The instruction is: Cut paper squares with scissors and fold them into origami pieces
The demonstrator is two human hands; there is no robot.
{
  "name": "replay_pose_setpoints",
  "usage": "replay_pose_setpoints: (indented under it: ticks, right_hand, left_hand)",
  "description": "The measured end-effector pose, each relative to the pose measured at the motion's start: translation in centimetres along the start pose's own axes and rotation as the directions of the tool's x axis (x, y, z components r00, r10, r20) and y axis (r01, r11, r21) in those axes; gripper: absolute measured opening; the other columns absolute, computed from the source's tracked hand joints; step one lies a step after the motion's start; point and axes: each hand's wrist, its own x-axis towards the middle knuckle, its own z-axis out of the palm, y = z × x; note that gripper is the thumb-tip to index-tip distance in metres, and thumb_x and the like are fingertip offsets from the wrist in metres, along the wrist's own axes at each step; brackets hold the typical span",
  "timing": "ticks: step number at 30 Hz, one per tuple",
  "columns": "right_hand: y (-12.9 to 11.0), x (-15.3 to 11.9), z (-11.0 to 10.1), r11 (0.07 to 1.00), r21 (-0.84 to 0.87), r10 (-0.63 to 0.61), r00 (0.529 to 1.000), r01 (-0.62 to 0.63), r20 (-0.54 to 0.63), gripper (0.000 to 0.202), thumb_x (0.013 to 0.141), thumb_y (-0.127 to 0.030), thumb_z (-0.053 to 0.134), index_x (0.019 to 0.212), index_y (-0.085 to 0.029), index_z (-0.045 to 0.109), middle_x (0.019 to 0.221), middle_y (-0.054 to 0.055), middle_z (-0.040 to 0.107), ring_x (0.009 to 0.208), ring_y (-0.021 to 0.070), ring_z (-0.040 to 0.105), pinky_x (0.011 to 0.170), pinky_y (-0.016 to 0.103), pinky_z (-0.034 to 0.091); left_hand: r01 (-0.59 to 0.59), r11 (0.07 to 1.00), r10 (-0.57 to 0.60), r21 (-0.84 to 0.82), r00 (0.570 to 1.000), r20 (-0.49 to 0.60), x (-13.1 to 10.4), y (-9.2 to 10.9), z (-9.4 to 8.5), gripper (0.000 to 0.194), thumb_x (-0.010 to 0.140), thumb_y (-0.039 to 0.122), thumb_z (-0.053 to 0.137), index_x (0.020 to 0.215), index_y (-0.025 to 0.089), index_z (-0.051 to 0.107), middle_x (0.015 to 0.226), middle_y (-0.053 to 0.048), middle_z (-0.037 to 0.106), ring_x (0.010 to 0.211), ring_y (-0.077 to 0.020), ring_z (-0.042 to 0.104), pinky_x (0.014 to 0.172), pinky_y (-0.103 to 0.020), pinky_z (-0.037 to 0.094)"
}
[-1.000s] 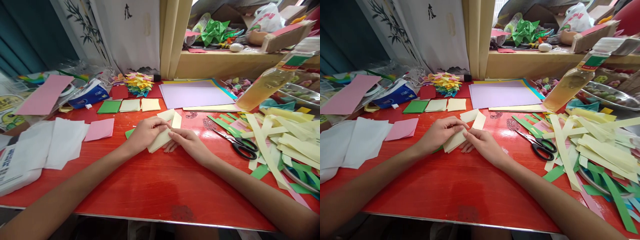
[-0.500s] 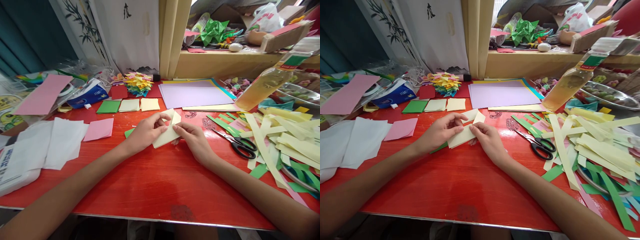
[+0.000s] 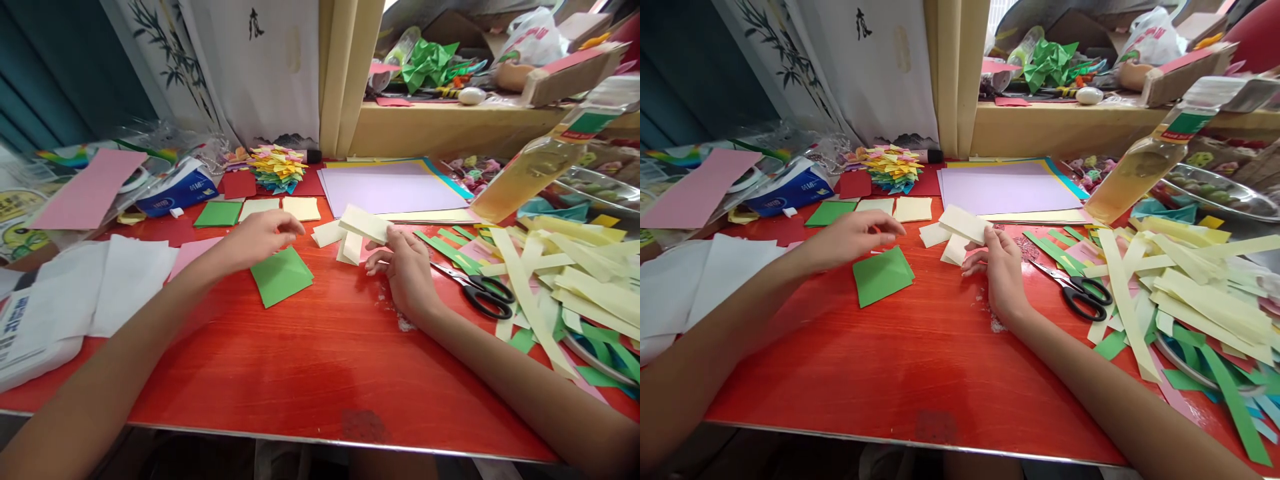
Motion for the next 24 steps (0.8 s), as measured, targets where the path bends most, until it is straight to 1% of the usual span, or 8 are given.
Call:
replay_pose_setpoints:
  ticks: [1, 3, 5, 13, 17, 19, 21, 24]
  right_hand:
    - [0.0, 0.0, 0.1, 1.000, -0.007, 0.011, 1.000, -0.011, 0.020, 0.026, 0.083, -0.048, 0.045, 0.079, -0.022, 0.048, 0.072, 0.000, 0.056, 0.044, 0.0080, 0.052, 0.041, 0.023, 0.043]
    - [-0.1, -0.1, 0.2, 0.999, -0.007, 0.032, 0.999, -0.031, 0.039, 0.029, 0.082, -0.051, 0.046, 0.081, -0.022, 0.048, 0.066, -0.001, 0.056, 0.041, 0.0082, 0.050, 0.037, 0.022, 0.039]
    - [-0.1, -0.2, 0.3, 0.999, 0.007, 0.037, 0.998, -0.037, 0.043, 0.030, 0.082, -0.051, 0.046, 0.082, -0.022, 0.048, 0.060, -0.002, 0.055, 0.037, 0.0082, 0.048, 0.034, 0.021, 0.035]
    - [-0.4, -0.8, 0.5, 0.998, 0.008, -0.066, 0.998, 0.066, 0.012, 0.024, 0.088, -0.039, 0.041, 0.073, -0.021, 0.048, 0.048, -0.005, 0.045, 0.036, 0.0065, 0.034, 0.034, 0.020, 0.026]
    - [-0.9, -1.7, 1.0, 0.981, -0.054, -0.188, 0.982, 0.189, 0.017, 0.023, 0.090, -0.033, 0.039, 0.072, -0.022, 0.047, 0.049, -0.005, 0.041, 0.041, 0.0080, 0.034, 0.037, 0.021, 0.026]
    - [-1.0, -2.3, 1.1, 0.962, -0.107, -0.244, 0.967, 0.251, 0.076, 0.022, 0.090, -0.032, 0.039, 0.073, -0.022, 0.048, 0.049, -0.005, 0.040, 0.042, 0.0083, 0.034, 0.039, 0.022, 0.027]
    - [-1.1, -2.8, 1.1, 0.940, -0.163, -0.269, 0.944, 0.301, 0.192, 0.025, 0.090, -0.034, 0.039, 0.072, -0.021, 0.050, 0.048, -0.005, 0.041, 0.042, 0.0082, 0.035, 0.041, 0.022, 0.028]
    - [-0.9, -3.1, 0.9, 0.926, -0.234, -0.195, 0.907, 0.295, 0.374, 0.034, 0.090, -0.039, 0.039, 0.067, -0.019, 0.053, 0.047, -0.004, 0.044, 0.044, 0.0079, 0.039, 0.044, 0.023, 0.031]
  left_hand:
    - [-0.022, 0.998, 0.016, 0.051, 0.992, 0.126, -0.1, -0.3, -0.3, 0.025, 0.077, 0.035, 0.050, 0.095, 0.022, 0.061, 0.100, -0.005, 0.057, 0.095, -0.0204, 0.051, 0.080, -0.030, 0.038]
    - [-0.068, 0.990, 0.025, 0.120, 0.945, 0.327, -0.3, -0.7, -0.6, 0.035, 0.073, 0.040, 0.054, 0.105, 0.025, 0.056, 0.107, -0.005, 0.052, 0.106, -0.0237, 0.044, 0.085, -0.032, 0.036]
    - [-0.073, 0.984, 0.001, 0.160, 0.912, 0.411, -0.5, -1.0, -0.7, 0.040, 0.071, 0.042, 0.056, 0.108, 0.026, 0.052, 0.112, -0.006, 0.046, 0.111, -0.0259, 0.038, 0.085, -0.033, 0.035]
    - [0.010, 0.981, -0.090, 0.195, 0.910, 0.406, -0.7, -0.1, -0.6, 0.025, 0.071, 0.039, 0.057, 0.084, 0.020, 0.048, 0.103, -0.005, 0.042, 0.098, -0.0231, 0.043, 0.076, -0.029, 0.036]
    - [-0.045, 0.979, -0.038, 0.201, 0.920, 0.390, -0.5, -0.5, -0.5, 0.025, 0.071, 0.041, 0.057, 0.076, 0.019, 0.045, 0.096, -0.004, 0.042, 0.093, -0.0222, 0.042, 0.073, -0.029, 0.037]
    - [-0.094, 0.972, 0.011, 0.217, 0.935, 0.354, -0.4, -0.8, -0.6, 0.025, 0.071, 0.041, 0.057, 0.073, 0.019, 0.045, 0.093, -0.004, 0.044, 0.092, -0.0223, 0.042, 0.073, -0.029, 0.036]
    - [-0.122, 0.967, 0.048, 0.223, 0.949, 0.311, -0.3, -0.9, -0.8, 0.024, 0.071, 0.041, 0.057, 0.070, 0.019, 0.046, 0.087, -0.004, 0.046, 0.087, -0.0211, 0.044, 0.071, -0.029, 0.036]
    - [-0.039, 0.995, 0.015, 0.088, 0.968, 0.251, -0.3, -0.3, -1.2, 0.025, 0.073, 0.043, 0.057, 0.073, 0.020, 0.048, 0.074, 0.000, 0.049, 0.068, -0.0161, 0.048, 0.057, -0.025, 0.035]
